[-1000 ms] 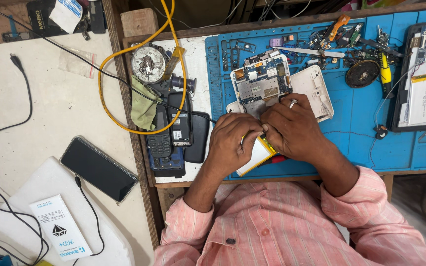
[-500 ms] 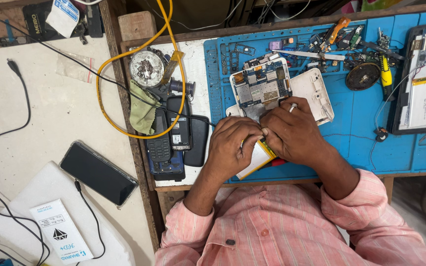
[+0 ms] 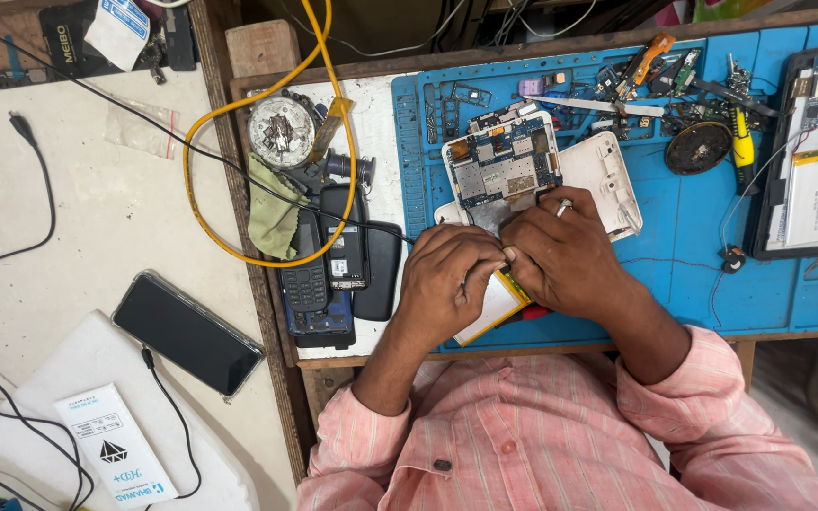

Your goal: The person works on a disassembled mobile phone, repeatedly handling a small connector or ribbon cable near the battery area. They peel back a protective film from the battery, adjust the connector, and reposition components within the phone chassis. The task involves careful manipulation of small parts without visible use of specialized tools.

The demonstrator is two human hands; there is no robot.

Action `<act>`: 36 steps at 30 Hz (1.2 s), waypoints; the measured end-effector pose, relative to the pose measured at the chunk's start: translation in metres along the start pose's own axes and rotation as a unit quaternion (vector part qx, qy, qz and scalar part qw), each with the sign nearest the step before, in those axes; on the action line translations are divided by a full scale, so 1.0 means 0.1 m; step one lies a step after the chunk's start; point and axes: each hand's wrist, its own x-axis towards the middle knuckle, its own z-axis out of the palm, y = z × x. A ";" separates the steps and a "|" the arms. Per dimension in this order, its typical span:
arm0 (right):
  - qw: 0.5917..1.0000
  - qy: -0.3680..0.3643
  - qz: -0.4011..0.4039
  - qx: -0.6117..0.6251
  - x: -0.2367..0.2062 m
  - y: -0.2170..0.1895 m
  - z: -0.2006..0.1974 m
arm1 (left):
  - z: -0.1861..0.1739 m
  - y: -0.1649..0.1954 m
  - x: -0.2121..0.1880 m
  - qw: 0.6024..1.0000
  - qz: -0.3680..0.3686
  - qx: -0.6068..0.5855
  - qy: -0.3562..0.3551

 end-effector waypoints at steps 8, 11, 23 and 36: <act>1.000 0.001 -0.003 0.000 -0.01 0.00 0.00 | 0.01 0.00 -0.02 1.000 0.001 0.003 0.002; 1.000 0.001 -0.003 -0.006 -0.01 0.00 0.00 | 0.01 0.00 -0.02 1.000 0.001 0.005 0.002; 1.000 0.003 -0.001 -0.001 -0.01 -0.02 0.00 | 0.02 0.01 -0.04 1.000 -0.003 0.008 0.003; 1.000 0.010 -0.001 0.001 -0.04 -0.03 0.00 | 0.02 0.02 -0.06 1.000 -0.001 0.010 0.005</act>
